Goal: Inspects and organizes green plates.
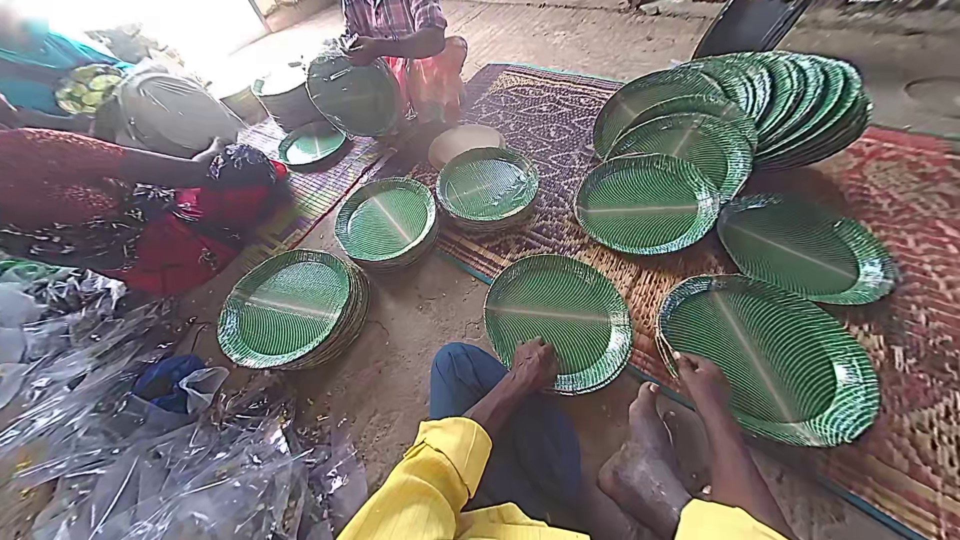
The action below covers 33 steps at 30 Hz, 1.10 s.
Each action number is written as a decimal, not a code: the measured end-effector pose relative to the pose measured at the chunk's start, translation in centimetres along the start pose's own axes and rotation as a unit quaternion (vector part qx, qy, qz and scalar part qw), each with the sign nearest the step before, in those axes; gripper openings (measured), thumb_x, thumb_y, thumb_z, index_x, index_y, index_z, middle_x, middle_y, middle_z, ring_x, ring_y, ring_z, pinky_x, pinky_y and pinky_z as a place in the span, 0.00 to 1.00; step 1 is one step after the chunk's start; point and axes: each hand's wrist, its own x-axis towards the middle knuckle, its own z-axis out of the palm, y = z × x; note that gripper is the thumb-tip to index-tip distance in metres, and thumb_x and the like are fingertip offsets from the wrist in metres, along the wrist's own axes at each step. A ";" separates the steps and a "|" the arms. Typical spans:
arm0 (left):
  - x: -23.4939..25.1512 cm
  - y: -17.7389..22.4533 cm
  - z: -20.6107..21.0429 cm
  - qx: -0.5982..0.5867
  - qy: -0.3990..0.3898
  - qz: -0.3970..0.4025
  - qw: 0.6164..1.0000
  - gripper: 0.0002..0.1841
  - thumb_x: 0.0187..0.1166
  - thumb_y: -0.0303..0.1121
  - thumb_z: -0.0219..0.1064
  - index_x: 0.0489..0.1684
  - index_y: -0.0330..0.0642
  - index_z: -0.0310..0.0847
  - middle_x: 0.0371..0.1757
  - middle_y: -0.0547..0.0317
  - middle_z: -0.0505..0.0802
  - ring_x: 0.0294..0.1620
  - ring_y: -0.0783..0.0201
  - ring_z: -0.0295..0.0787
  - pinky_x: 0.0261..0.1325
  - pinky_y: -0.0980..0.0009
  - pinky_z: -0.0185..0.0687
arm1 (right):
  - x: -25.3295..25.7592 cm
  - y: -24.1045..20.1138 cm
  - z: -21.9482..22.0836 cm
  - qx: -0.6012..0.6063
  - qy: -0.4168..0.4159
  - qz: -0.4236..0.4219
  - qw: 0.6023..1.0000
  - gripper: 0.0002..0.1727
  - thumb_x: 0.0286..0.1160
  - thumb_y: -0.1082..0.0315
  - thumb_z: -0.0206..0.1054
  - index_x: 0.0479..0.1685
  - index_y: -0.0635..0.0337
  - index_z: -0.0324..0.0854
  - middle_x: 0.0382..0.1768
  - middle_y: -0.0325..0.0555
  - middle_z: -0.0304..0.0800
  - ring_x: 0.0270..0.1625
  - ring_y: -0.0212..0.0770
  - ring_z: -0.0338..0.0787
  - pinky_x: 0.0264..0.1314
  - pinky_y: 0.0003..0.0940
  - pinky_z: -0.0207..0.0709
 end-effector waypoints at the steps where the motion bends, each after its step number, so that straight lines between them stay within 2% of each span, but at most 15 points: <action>1: 0.0 0.0 0.0 0.000 0.001 -0.002 1.000 0.20 0.87 0.40 0.57 0.66 0.37 0.85 0.68 0.38 0.87 0.72 0.43 0.83 0.77 0.43 0.71 | -0.1 -0.2 0.1 -0.013 0.003 0.000 1.000 0.19 0.92 0.64 0.57 0.62 0.73 0.86 0.67 0.75 0.84 0.73 0.72 0.81 0.78 0.69 0.65; 4: 0.0 0.1 0.0 0.005 -0.001 -0.006 1.000 0.21 0.86 0.40 0.57 0.67 0.38 0.85 0.69 0.39 0.88 0.73 0.44 0.83 0.77 0.42 0.71 | -0.6 -1.0 -0.1 -0.046 -0.007 0.012 0.999 0.20 0.92 0.63 0.55 0.66 0.70 0.84 0.71 0.70 0.82 0.76 0.68 0.80 0.81 0.65 0.65; 9: 0.2 0.3 0.1 0.017 -0.004 -0.016 1.000 0.21 0.87 0.42 0.57 0.68 0.40 0.85 0.69 0.38 0.88 0.72 0.41 0.84 0.77 0.41 0.71 | -0.8 -1.3 -0.6 -0.047 -0.020 0.023 0.998 0.20 0.91 0.65 0.53 0.67 0.68 0.84 0.71 0.66 0.84 0.76 0.62 0.82 0.82 0.57 0.68; 12: 0.2 0.0 0.3 0.014 0.005 -0.006 1.000 0.21 0.87 0.41 0.56 0.67 0.38 0.86 0.67 0.37 0.89 0.71 0.41 0.84 0.76 0.40 0.72 | -1.1 -1.3 -0.4 -0.029 -0.003 0.040 0.999 0.19 0.90 0.67 0.55 0.66 0.67 0.86 0.69 0.64 0.86 0.75 0.61 0.84 0.81 0.57 0.70; 17: 0.3 -0.1 0.4 0.021 0.009 -0.007 1.000 0.21 0.87 0.41 0.56 0.66 0.38 0.86 0.65 0.37 0.89 0.68 0.41 0.86 0.74 0.41 0.74 | -1.0 -1.7 -1.3 0.028 0.032 0.098 0.994 0.18 0.89 0.69 0.55 0.66 0.68 0.84 0.69 0.66 0.85 0.74 0.64 0.83 0.78 0.61 0.71; 19: 0.4 -0.2 0.6 0.024 0.007 -0.012 1.000 0.21 0.87 0.41 0.56 0.66 0.38 0.86 0.65 0.37 0.89 0.67 0.41 0.87 0.73 0.42 0.75 | -0.9 -2.1 -1.6 0.037 0.088 0.068 0.993 0.17 0.89 0.69 0.55 0.64 0.69 0.85 0.68 0.67 0.85 0.71 0.65 0.85 0.75 0.63 0.73; 21: 0.3 -0.4 0.7 0.016 0.033 0.006 0.999 0.21 0.87 0.40 0.57 0.66 0.37 0.86 0.64 0.37 0.90 0.66 0.41 0.88 0.72 0.42 0.76 | -1.0 -3.4 -2.2 0.033 0.155 -0.017 0.987 0.17 0.89 0.70 0.55 0.61 0.69 0.87 0.66 0.67 0.86 0.69 0.66 0.86 0.74 0.64 0.75; 22: 0.1 -0.5 1.0 0.008 0.076 0.039 0.996 0.20 0.86 0.38 0.58 0.65 0.35 0.87 0.62 0.36 0.91 0.63 0.40 0.89 0.70 0.42 0.78 | -1.2 -4.2 -2.5 0.041 0.193 -0.083 0.977 0.16 0.87 0.73 0.56 0.57 0.72 0.88 0.62 0.69 0.88 0.65 0.67 0.87 0.71 0.64 0.76; 24: -0.2 -0.9 2.0 -0.005 0.239 0.163 0.957 0.15 0.78 0.30 0.64 0.54 0.31 0.91 0.50 0.33 0.94 0.53 0.36 0.93 0.61 0.39 0.83 | -2.2 -6.5 -2.6 0.066 0.223 -0.207 0.950 0.13 0.81 0.78 0.60 0.54 0.73 0.89 0.55 0.68 0.89 0.61 0.66 0.89 0.69 0.62 0.78; 26: -0.4 -0.9 2.1 -0.001 0.371 0.266 0.890 0.13 0.72 0.27 0.65 0.46 0.31 0.94 0.43 0.38 0.95 0.46 0.40 0.94 0.56 0.43 0.85 | -3.9 -9.3 -1.4 0.072 0.192 -0.315 0.927 0.13 0.73 0.81 0.63 0.51 0.72 0.91 0.52 0.66 0.92 0.58 0.64 0.91 0.66 0.60 0.80; 27: -0.5 -0.8 2.0 0.004 0.413 0.300 0.860 0.13 0.72 0.27 0.64 0.44 0.33 0.94 0.41 0.40 0.95 0.44 0.44 0.93 0.57 0.47 0.84 | -5.1 -10.5 -0.2 0.071 0.160 -0.366 0.914 0.12 0.72 0.80 0.64 0.47 0.70 0.92 0.50 0.64 0.93 0.56 0.62 0.92 0.62 0.59 0.82; 28: -0.7 -0.7 1.9 0.007 0.440 0.326 0.837 0.12 0.74 0.28 0.63 0.43 0.36 0.94 0.41 0.43 0.95 0.44 0.47 0.92 0.58 0.51 0.82 | -6.4 -11.6 1.0 0.070 0.103 -0.405 0.906 0.12 0.72 0.81 0.64 0.46 0.69 0.93 0.48 0.63 0.94 0.55 0.62 0.93 0.60 0.59 0.82; 29: -0.9 -0.7 1.9 0.008 0.454 0.341 0.823 0.11 0.76 0.29 0.63 0.42 0.38 0.93 0.42 0.44 0.95 0.46 0.48 0.91 0.61 0.52 0.80 | -7.8 -12.3 2.5 0.057 0.026 -0.423 0.904 0.13 0.76 0.80 0.62 0.48 0.69 0.93 0.51 0.63 0.94 0.58 0.62 0.93 0.62 0.59 0.83; 31: -1.3 -0.7 2.1 0.014 0.445 0.336 0.830 0.11 0.76 0.31 0.63 0.39 0.38 0.93 0.44 0.42 0.95 0.50 0.45 0.91 0.64 0.49 0.79 | -10.1 -12.8 5.3 0.018 -0.113 -0.428 0.896 0.12 0.81 0.78 0.59 0.49 0.72 0.89 0.54 0.64 0.93 0.62 0.63 0.90 0.68 0.60 0.78; 33: -1.9 -0.8 1.6 0.021 0.358 0.280 0.890 0.14 0.75 0.33 0.64 0.45 0.34 0.94 0.51 0.37 0.94 0.56 0.36 0.90 0.65 0.39 0.79 | -11.6 -13.2 5.6 -0.051 -0.273 -0.352 0.894 0.15 0.86 0.74 0.58 0.61 0.73 0.84 0.64 0.67 0.87 0.72 0.66 0.83 0.80 0.60 0.68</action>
